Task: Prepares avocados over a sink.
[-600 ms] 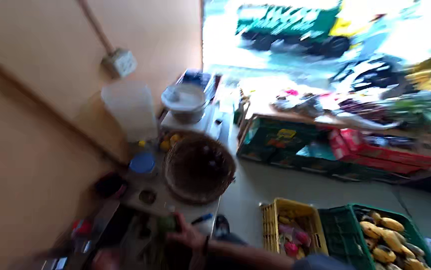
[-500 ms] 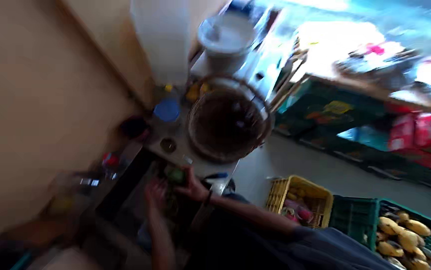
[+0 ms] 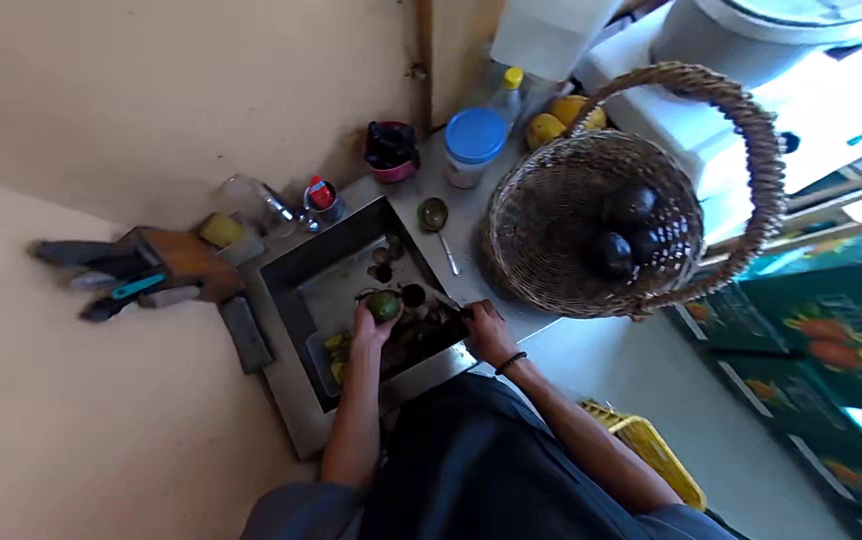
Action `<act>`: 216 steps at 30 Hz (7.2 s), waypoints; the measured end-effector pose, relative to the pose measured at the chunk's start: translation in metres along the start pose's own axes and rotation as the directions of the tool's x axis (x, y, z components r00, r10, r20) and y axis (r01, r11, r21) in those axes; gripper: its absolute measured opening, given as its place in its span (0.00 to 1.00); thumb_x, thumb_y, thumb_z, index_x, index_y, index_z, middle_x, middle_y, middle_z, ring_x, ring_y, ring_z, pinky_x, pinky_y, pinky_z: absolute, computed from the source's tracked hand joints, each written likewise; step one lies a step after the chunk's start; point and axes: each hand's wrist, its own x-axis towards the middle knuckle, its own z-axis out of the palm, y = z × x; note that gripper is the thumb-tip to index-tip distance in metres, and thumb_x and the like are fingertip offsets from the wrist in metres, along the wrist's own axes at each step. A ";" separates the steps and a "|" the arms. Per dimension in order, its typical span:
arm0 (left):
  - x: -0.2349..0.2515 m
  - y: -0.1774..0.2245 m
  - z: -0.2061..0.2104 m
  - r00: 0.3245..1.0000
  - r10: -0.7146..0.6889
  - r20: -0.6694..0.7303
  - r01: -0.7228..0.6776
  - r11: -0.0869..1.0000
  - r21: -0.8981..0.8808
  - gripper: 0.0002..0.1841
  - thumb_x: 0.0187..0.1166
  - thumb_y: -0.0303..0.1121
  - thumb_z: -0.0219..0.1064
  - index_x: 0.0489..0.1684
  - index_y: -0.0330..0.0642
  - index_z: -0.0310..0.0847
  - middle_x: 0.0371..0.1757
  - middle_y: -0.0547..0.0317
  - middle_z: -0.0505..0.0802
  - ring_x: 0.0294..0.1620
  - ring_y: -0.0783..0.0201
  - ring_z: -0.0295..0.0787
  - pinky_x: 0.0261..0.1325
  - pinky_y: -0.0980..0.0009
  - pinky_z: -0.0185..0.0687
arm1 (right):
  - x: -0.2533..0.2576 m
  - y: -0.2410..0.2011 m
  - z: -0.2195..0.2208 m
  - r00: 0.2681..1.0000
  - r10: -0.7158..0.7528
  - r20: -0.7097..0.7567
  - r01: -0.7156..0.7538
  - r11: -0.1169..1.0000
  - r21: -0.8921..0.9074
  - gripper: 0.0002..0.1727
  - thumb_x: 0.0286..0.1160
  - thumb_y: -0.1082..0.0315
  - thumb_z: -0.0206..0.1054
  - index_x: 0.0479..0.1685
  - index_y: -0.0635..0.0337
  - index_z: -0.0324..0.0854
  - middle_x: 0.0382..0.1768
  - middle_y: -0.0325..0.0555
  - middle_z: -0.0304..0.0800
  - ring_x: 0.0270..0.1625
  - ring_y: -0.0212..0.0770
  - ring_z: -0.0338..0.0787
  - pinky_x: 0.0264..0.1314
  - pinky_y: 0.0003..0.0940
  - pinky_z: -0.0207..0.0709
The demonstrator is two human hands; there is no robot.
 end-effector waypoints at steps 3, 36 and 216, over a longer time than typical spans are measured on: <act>-0.012 -0.004 0.017 0.999 -0.031 -0.014 0.030 0.994 -0.102 0.29 0.89 0.56 0.44 0.74 0.43 0.66 0.63 0.39 0.83 0.55 0.45 0.86 0.54 0.53 0.86 | 0.002 -0.025 -0.003 0.988 -0.086 0.125 0.045 0.953 0.299 0.23 0.88 0.68 0.53 0.74 0.73 0.72 0.63 0.68 0.83 0.62 0.56 0.88 0.70 0.50 0.79; -0.046 -0.002 0.051 0.379 0.840 0.388 -0.870 0.180 0.459 0.23 0.93 0.38 0.36 0.72 0.32 0.68 0.62 0.44 0.85 0.62 0.59 0.83 0.66 0.60 0.79 | 0.007 -0.068 -0.006 0.951 -0.275 0.142 0.191 0.881 0.433 0.29 0.96 0.51 0.36 0.41 0.59 0.80 0.25 0.39 0.75 0.27 0.37 0.78 0.36 0.40 0.76; -0.035 0.053 0.000 0.853 -0.209 0.478 0.227 0.974 0.022 0.34 0.84 0.66 0.42 0.62 0.47 0.79 0.57 0.46 0.92 0.57 0.45 0.92 0.53 0.43 0.90 | 0.125 -0.129 -0.073 0.897 0.438 0.057 -0.432 0.897 -0.092 0.22 0.83 0.68 0.61 0.73 0.67 0.79 0.77 0.68 0.76 0.78 0.68 0.78 0.74 0.68 0.73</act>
